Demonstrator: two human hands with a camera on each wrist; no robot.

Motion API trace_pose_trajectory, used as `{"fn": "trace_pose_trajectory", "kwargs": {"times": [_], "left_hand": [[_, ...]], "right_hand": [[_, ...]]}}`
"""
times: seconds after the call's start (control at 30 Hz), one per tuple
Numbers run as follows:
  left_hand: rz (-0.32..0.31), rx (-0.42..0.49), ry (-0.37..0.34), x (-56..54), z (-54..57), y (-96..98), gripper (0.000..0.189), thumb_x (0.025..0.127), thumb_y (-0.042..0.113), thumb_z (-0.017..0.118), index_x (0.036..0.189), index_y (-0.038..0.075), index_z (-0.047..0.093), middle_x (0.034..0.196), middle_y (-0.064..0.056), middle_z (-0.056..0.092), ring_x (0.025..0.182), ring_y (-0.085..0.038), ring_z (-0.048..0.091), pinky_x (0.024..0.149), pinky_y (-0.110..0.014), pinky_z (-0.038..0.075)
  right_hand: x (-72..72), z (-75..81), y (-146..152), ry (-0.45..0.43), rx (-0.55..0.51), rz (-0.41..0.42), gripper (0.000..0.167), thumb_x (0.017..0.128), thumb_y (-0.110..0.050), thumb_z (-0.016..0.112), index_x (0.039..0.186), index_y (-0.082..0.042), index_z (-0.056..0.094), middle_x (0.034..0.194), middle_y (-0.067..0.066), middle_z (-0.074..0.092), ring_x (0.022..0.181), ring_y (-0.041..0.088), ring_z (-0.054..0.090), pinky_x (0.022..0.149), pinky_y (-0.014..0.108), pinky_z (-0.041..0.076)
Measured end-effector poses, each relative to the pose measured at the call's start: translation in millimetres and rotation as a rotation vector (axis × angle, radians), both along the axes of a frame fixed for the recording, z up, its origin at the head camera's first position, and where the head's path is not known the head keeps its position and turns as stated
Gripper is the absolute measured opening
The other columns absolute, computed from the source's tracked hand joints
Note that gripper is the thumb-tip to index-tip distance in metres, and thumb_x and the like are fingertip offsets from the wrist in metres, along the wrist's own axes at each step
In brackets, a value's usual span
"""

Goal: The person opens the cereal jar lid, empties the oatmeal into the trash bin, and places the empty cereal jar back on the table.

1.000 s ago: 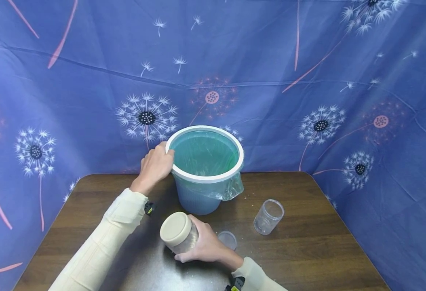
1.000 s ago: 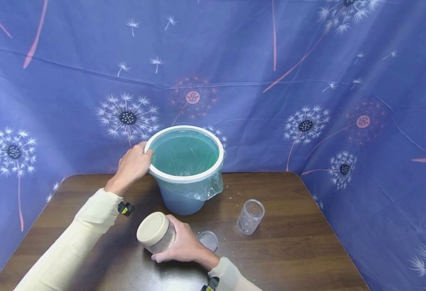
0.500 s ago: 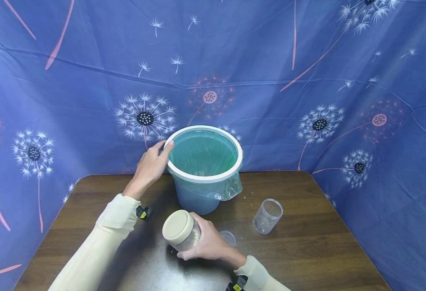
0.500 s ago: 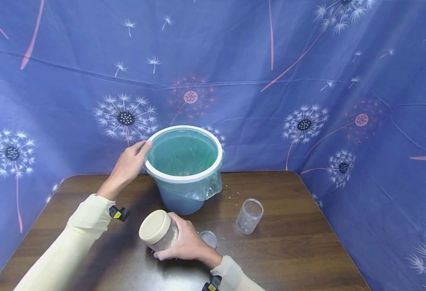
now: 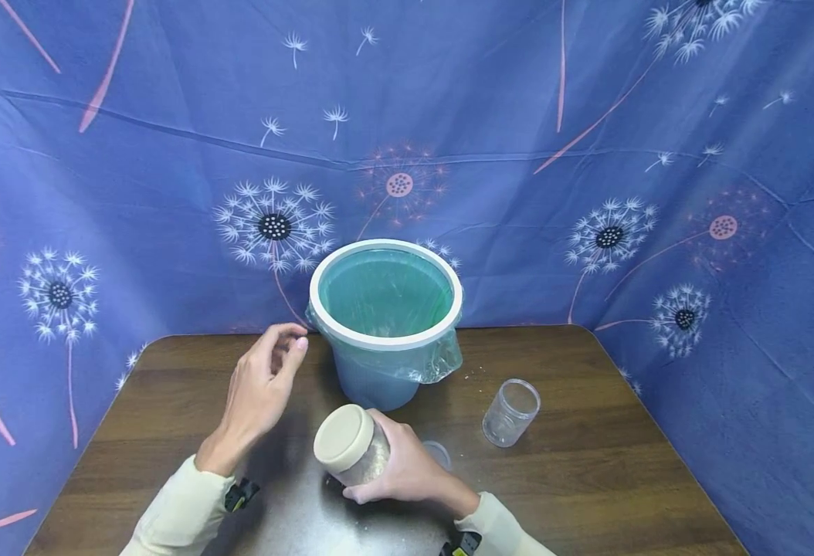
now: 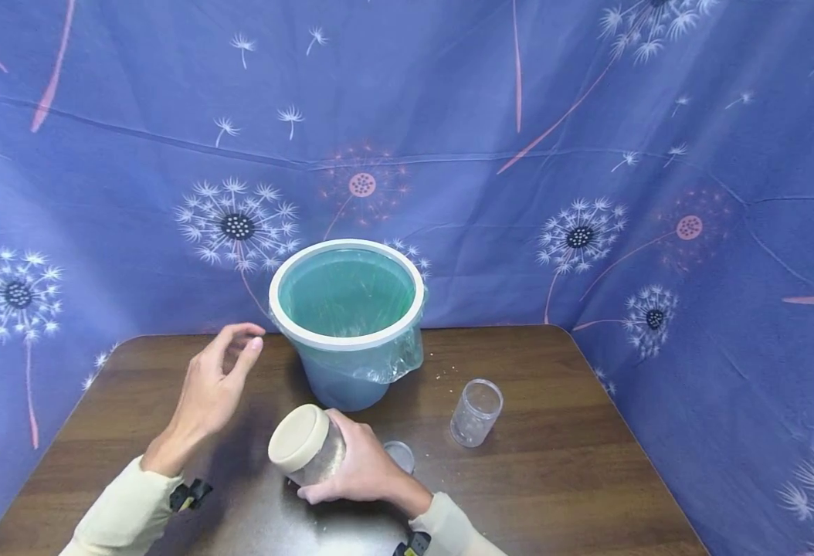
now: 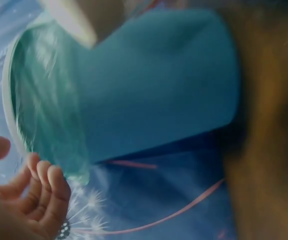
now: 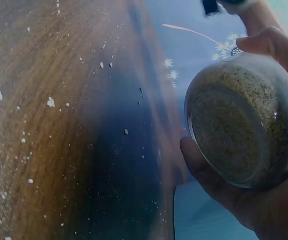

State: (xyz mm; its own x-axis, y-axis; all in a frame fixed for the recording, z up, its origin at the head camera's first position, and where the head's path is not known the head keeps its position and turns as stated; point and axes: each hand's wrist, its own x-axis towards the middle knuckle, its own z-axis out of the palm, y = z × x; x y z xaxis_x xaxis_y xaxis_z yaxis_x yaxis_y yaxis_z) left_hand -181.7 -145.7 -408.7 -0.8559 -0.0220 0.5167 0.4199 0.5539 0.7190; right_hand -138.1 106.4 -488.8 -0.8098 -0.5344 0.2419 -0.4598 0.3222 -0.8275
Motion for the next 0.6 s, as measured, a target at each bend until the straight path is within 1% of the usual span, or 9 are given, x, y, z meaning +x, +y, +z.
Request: {"fn": "trace_pose_trajectory", "kwargs": {"times": [0.07, 0.13, 0.17, 0.23, 0.3, 0.37, 0.47, 0.53, 0.6], "left_hand": [[-0.064, 0.001, 0.046, 12.8, -10.8, 0.9, 0.017, 0.109, 0.024, 0.063, 0.121, 0.017, 0.071, 0.097, 0.007, 0.067, 0.081, -0.01, 0.065, 0.072, -0.021, 0.05], [-0.14, -0.012, 0.084, 24.2, -19.9, 2.9, 0.016, 0.105, 0.018, 0.067, 0.121, 0.019, 0.071, 0.102, 0.01, 0.067, 0.088, -0.009, 0.066, 0.076, -0.021, 0.052], [-0.184, -0.021, 0.097, 29.5, -23.9, 4.0, 0.019, 0.104, 0.017, 0.069, 0.123, 0.02, 0.071, 0.107, 0.01, 0.067, 0.094, -0.009, 0.066, 0.081, -0.022, 0.052], [-0.275, -0.05, 0.118, 38.6, -29.8, 6.3, 0.03, 0.101, 0.016, 0.072, 0.129, 0.025, 0.069, 0.121, 0.009, 0.067, 0.11, -0.011, 0.066, 0.096, -0.025, 0.05], [-0.369, -0.072, 0.131, 45.4, -33.5, 8.9, 0.041, 0.098, 0.017, 0.074, 0.136, 0.028, 0.066, 0.135, 0.008, 0.064, 0.126, -0.015, 0.061, 0.107, -0.026, 0.044], [-0.459, -0.083, 0.138, 50.2, -36.3, 11.6, 0.049, 0.095, 0.018, 0.076, 0.141, 0.03, 0.063, 0.145, 0.006, 0.059, 0.136, -0.017, 0.056, 0.114, -0.025, 0.038], [-0.563, -0.077, 0.159, 53.3, -40.1, 16.3, 0.056, 0.093, 0.019, 0.079, 0.145, 0.026, 0.061, 0.149, 0.002, 0.057, 0.139, -0.02, 0.054, 0.114, -0.023, 0.037], [-0.604, -0.064, 0.175, 53.7, -43.4, 19.8, 0.058, 0.091, 0.019, 0.081, 0.145, 0.023, 0.061, 0.149, -0.001, 0.057, 0.138, -0.022, 0.055, 0.114, -0.023, 0.038], [-0.626, -0.052, 0.185, 54.1, -46.9, 23.1, 0.059, 0.089, 0.019, 0.081, 0.145, 0.022, 0.06, 0.148, -0.003, 0.058, 0.137, -0.022, 0.055, 0.113, -0.024, 0.038]], "right_hand": [[0.7, 0.5, 1, 0.007, 0.002, 0.008, 0.087, 0.066, -0.029, 0.101, 0.141, -0.025, 0.058, 0.118, -0.009, 0.073, 0.105, 0.006, 0.069, 0.095, 0.03, 0.056], [1.4, 1.5, 1, 0.011, -0.001, 0.017, 0.087, 0.066, -0.029, 0.1, 0.141, -0.025, 0.057, 0.118, -0.008, 0.073, 0.104, 0.006, 0.069, 0.095, 0.03, 0.056], [1.9, 2.1, 1, 0.015, 0.0, 0.023, 0.086, 0.066, -0.029, 0.1, 0.141, -0.025, 0.057, 0.117, -0.008, 0.073, 0.104, 0.006, 0.069, 0.094, 0.03, 0.057], [2.3, 3.8, 1, 0.026, 0.007, 0.032, 0.085, 0.067, -0.03, 0.1, 0.14, -0.025, 0.057, 0.116, -0.008, 0.073, 0.103, 0.005, 0.069, 0.094, 0.029, 0.057], [2.4, 5.4, 1, 0.036, 0.013, 0.043, 0.084, 0.067, -0.03, 0.1, 0.139, -0.025, 0.057, 0.116, -0.008, 0.073, 0.102, 0.005, 0.069, 0.093, 0.028, 0.057], [2.4, 6.3, 0, 0.05, 0.017, 0.057, 0.082, 0.068, -0.03, 0.099, 0.138, -0.025, 0.057, 0.116, -0.008, 0.072, 0.101, 0.004, 0.069, 0.091, 0.027, 0.057], [3.0, 7.7, -3, 0.053, 0.013, 0.078, 0.084, 0.067, -0.028, 0.1, 0.139, -0.024, 0.056, 0.116, -0.008, 0.072, 0.1, 0.003, 0.069, 0.089, 0.025, 0.057], [4.1, 8.6, -5, 0.055, 0.017, 0.089, 0.085, 0.067, -0.027, 0.1, 0.139, -0.023, 0.055, 0.115, -0.009, 0.072, 0.099, 0.002, 0.069, 0.087, 0.024, 0.057], [5.7, 9.7, -7, 0.048, 0.022, 0.1, 0.084, 0.068, -0.027, 0.1, 0.139, -0.021, 0.055, 0.115, -0.009, 0.071, 0.098, 0.001, 0.069, 0.086, 0.023, 0.057]]}}
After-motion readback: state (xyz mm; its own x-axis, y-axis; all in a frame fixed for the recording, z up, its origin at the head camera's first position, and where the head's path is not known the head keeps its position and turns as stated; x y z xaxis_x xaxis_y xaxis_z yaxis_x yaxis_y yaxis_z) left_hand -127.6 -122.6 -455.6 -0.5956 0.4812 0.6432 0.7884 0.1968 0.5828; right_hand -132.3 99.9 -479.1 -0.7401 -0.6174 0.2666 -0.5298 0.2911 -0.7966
